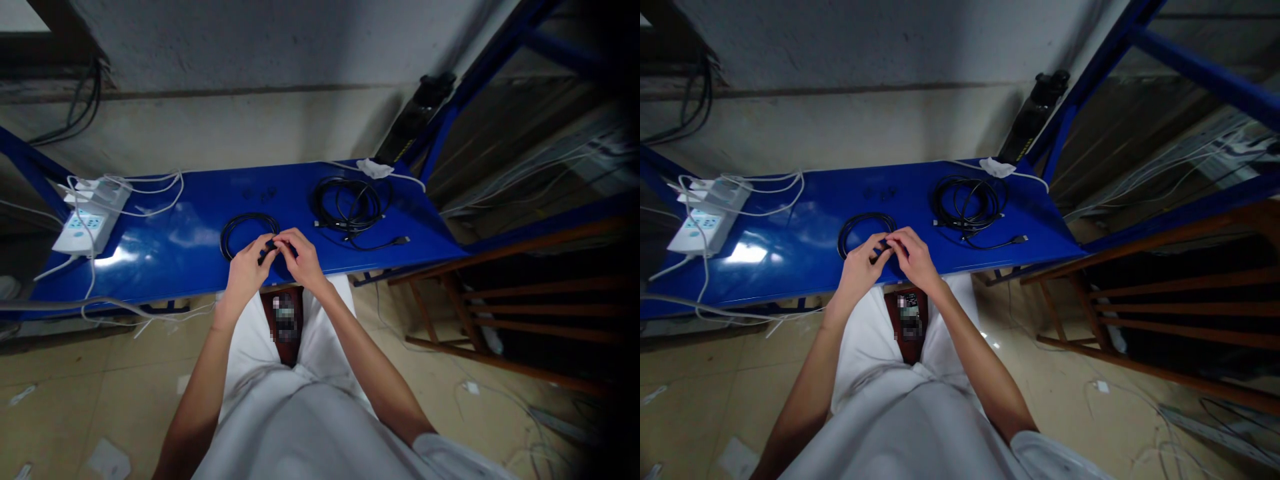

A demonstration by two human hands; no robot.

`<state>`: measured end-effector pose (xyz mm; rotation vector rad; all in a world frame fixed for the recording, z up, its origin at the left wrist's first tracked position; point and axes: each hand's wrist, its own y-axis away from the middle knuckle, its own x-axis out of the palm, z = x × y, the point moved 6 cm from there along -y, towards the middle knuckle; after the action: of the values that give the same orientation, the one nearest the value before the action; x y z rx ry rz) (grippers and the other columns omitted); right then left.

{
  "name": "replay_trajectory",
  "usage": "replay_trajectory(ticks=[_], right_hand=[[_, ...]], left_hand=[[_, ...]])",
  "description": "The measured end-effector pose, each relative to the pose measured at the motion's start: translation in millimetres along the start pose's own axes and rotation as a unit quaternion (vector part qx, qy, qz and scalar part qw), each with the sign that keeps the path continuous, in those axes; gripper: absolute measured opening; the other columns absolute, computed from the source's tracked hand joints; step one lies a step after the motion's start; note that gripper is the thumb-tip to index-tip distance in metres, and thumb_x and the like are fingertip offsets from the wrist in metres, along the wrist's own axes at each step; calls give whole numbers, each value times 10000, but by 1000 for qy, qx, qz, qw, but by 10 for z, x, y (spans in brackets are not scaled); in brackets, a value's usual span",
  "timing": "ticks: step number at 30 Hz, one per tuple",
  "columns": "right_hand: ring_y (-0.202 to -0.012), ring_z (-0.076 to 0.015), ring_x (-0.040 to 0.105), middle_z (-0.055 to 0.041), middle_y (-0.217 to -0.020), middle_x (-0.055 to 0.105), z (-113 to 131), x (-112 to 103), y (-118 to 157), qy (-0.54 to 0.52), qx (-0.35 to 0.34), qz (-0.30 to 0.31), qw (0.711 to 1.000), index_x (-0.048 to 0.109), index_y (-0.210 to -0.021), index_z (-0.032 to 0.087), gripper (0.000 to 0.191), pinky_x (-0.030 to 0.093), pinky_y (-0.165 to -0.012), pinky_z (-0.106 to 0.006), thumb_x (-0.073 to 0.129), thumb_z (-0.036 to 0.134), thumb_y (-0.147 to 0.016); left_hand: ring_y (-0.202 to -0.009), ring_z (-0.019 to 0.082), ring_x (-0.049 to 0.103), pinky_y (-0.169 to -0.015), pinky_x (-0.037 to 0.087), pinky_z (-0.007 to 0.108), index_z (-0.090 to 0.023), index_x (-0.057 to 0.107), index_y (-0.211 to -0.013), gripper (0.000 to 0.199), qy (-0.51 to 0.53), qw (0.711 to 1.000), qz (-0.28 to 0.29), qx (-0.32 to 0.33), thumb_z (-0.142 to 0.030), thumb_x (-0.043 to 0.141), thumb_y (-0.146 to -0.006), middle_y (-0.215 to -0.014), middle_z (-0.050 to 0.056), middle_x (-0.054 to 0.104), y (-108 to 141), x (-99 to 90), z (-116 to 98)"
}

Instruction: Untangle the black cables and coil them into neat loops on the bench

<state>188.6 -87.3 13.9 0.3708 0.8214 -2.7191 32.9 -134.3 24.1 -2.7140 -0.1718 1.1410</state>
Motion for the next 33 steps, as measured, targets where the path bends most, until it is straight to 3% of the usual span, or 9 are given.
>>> replay_trajectory(ticks=[7,12,19,25,33], right_hand=[[-1070,-248,716,-90,-1116,729,-58,37,12,15,13,19,1000,697,-1109,260,224,596,-996,-412,524,384,-1180],[-983,-229,726,-62,-1073,726,-110,21,16,-23,50,18,998,713,-1125,252,178,606,-941,-390,628,408,-1136],[-900,-189,690,-56,-1075,722,16,11,-30,-63,9,27,998,765,-1166,225,198,570,-815,-337,803,379,-1047],[-932,-198,674,-53,-1033,698,50,6,-36,-52,5,42,998,755,-1050,223,88,563,-850,-348,714,285,-1096],[-1068,-220,666,-72,-1105,661,109,3,-11,-33,2,67,997,662,-1088,224,112,557,-984,-377,608,298,-1153]], left_hand=[[-698,153,742,-650,556,285,-233,810,-1218,274,154,987,1,-36,-441,754,-1048,-1178,70,814,30,13,144],[-722,183,777,-714,575,295,-227,765,-1150,255,167,984,0,-63,-443,635,-1114,-972,42,823,41,11,236],[-747,182,804,-691,593,270,-225,749,-1129,210,193,980,-6,-53,-408,650,-1104,-1072,54,833,52,44,293],[-702,169,789,-658,597,262,-222,784,-1128,230,223,973,-47,-47,-439,721,-1084,-999,42,828,88,29,270],[-716,171,782,-695,621,276,-213,785,-1080,227,234,968,-70,-65,-438,767,-1055,-948,34,819,120,15,240]])
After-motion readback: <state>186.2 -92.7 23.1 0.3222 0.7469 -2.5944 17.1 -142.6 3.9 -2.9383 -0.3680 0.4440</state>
